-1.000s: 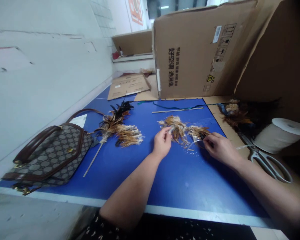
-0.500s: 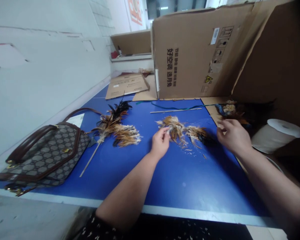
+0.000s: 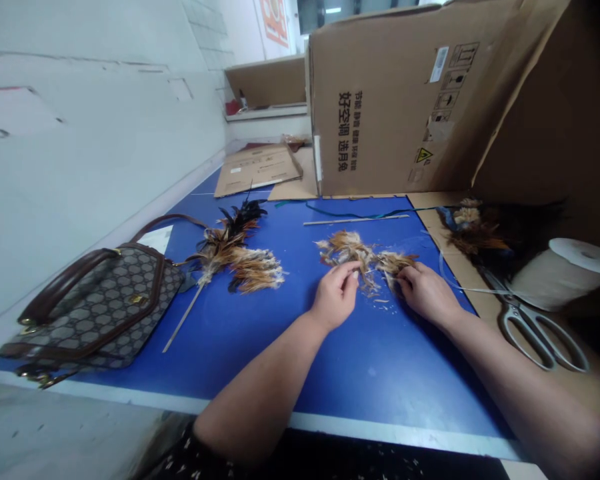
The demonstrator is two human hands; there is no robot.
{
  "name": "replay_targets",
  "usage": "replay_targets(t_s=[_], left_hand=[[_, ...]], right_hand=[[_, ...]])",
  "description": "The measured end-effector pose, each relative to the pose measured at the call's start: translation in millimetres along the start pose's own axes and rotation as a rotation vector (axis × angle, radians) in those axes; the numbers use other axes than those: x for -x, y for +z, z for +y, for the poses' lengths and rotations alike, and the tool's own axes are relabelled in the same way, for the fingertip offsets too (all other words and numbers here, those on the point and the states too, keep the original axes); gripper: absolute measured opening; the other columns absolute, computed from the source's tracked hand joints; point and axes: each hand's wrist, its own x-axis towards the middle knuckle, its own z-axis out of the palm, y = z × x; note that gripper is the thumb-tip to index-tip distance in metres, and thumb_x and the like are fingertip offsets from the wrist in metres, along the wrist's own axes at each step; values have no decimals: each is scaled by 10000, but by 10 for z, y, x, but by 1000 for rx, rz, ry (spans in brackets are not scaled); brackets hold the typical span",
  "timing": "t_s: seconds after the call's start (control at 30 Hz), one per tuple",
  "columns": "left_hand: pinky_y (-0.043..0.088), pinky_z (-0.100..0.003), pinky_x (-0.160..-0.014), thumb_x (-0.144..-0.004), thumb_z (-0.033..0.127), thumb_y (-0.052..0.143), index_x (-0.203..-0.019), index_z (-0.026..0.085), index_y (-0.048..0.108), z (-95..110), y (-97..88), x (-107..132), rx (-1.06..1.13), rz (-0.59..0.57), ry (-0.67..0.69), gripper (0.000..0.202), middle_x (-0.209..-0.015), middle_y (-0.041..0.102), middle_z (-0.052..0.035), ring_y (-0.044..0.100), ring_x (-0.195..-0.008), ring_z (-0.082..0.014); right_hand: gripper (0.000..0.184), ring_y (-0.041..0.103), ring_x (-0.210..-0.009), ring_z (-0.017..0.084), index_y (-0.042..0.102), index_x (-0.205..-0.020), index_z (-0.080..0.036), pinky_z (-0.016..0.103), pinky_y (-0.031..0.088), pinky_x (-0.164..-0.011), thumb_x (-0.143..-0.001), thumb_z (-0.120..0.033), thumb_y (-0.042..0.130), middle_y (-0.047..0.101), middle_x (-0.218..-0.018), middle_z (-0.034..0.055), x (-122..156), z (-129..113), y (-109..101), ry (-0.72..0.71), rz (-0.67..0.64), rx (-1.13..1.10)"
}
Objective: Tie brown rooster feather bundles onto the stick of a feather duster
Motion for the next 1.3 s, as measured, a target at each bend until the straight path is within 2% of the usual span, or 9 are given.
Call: replay_targets(t_s=[0.23,0.43,0.53,0.67,0.8,0.9,1.0,1.13,1.3], left_hand=[[553,-337,-807,-989,323,577,-1270,202,706,160,118,106,48,-64,-18,332,-982,727,-116,685,-847,-198],[444,-226,-532,-954,370,626,-1207,155,691,166,273,121,316,-21,-353,338,-834,678,-45,543,-550,-82],[414,-212,-512,-901,377,695,-1163,138,696,179,322,102,404,1,-462,355,-775,652,-21,527,-544,-75],[432,-223,-550,-854,379,755,-1146,113,709,191,396,95,480,16,-546,398,-639,608,11,532,-553,-89],[449,-242,-579,-791,397,821,-1189,87,715,182,480,95,573,-10,-587,515,-624,621,12,537,-551,-91],[445,-247,-578,-771,414,842,-1248,88,711,190,511,95,625,-47,-586,592,-626,630,12,537,-551,-91],[443,-250,-583,-793,432,829,-1205,94,741,221,508,99,637,-69,-537,540,-635,636,6,539,-557,-90],[432,-251,-568,-814,433,815,-944,101,775,245,438,82,650,1,-493,359,-622,626,-4,538,-549,-92],[487,-248,-656,-795,427,835,-921,130,725,176,205,-43,733,247,-515,341,-803,704,-51,650,-714,-127]], right_hand=[[187,648,-879,259,646,-955,-177,350,473,-797,-1013,-237,479,673,-951,126,69,-11,-50,-25,55,5],[137,634,-949,273,587,-955,-208,372,483,-865,-1013,-256,472,666,-1000,130,145,-68,-205,-52,231,-176],[107,633,-904,282,555,-971,-222,403,481,-871,-1010,-255,461,676,-955,120,154,-85,-200,-48,266,-285],[93,626,-814,247,524,-984,-235,367,494,-790,-1023,-276,450,656,-886,83,173,-115,-154,-32,232,-470],[137,616,-780,209,541,-992,-235,327,505,-756,-1042,-333,460,649,-873,59,214,-211,-142,-41,185,-653],[183,603,-750,195,568,-1008,-228,316,509,-725,-1050,-383,480,645,-843,45,249,-307,-128,-54,144,-777],[192,590,-710,182,583,-1021,-228,305,506,-693,-1052,-398,498,641,-805,29,271,-385,-105,-84,84,-884],[187,623,-744,183,625,-1033,-235,309,519,-728,-1054,-384,512,678,-850,28,263,-391,-107,-110,80,-907],[173,688,-859,219,673,-1051,-232,344,538,-816,-1031,-361,560,730,-951,55,224,-182,-92,-75,219,-755]])
